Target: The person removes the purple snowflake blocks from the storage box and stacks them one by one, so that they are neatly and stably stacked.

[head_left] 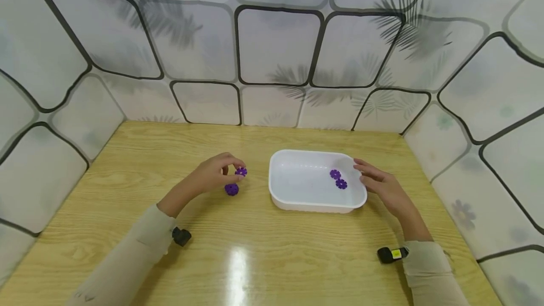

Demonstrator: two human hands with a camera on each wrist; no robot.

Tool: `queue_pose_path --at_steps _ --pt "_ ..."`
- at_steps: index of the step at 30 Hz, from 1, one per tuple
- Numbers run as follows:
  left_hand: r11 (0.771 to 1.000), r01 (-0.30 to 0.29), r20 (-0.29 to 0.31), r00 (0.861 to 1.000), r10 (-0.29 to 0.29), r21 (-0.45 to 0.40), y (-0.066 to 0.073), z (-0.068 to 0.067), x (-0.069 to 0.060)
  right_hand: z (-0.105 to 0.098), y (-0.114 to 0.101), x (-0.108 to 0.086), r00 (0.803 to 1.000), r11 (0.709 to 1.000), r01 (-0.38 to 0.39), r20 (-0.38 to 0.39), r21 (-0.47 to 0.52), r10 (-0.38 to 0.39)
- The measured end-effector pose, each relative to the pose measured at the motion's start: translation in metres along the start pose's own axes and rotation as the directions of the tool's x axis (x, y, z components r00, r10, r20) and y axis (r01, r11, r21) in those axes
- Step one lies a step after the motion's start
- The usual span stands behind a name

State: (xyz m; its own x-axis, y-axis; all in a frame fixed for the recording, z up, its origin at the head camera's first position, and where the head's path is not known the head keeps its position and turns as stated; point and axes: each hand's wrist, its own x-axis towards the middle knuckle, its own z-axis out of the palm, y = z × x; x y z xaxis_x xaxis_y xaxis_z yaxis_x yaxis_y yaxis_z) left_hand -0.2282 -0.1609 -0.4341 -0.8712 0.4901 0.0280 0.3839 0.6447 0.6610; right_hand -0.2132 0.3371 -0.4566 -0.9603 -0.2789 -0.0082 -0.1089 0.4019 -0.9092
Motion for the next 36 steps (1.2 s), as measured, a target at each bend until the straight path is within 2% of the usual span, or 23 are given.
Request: queue_pose_path --at_steps 5,9,21,36 --pt "1.0 0.025 -0.007 1.0 -0.025 0.019 -0.006 -0.005 -0.011 -0.001 -0.001 -0.001 1.0 0.999 0.006 0.004 -0.033 -0.006" --pt "0.999 0.036 0.021 0.999 -0.037 0.031 -0.01 -0.002 -0.013 -0.004 0.0 -0.008 1.0 0.998 -0.009 -0.006 -0.065 0.009" --pt "0.988 0.075 0.05 0.995 -0.083 0.137 -0.014 -0.002 -0.025 -0.001 -0.001 -0.001 1.0 0.999 -0.003 0.007 -0.041 0.004" --pt "0.978 0.069 0.088 0.992 -0.088 0.195 -0.017 0.004 -0.023 0.0 -0.003 -0.001 1.0 0.999 -0.009 0.0 -0.052 0.009"
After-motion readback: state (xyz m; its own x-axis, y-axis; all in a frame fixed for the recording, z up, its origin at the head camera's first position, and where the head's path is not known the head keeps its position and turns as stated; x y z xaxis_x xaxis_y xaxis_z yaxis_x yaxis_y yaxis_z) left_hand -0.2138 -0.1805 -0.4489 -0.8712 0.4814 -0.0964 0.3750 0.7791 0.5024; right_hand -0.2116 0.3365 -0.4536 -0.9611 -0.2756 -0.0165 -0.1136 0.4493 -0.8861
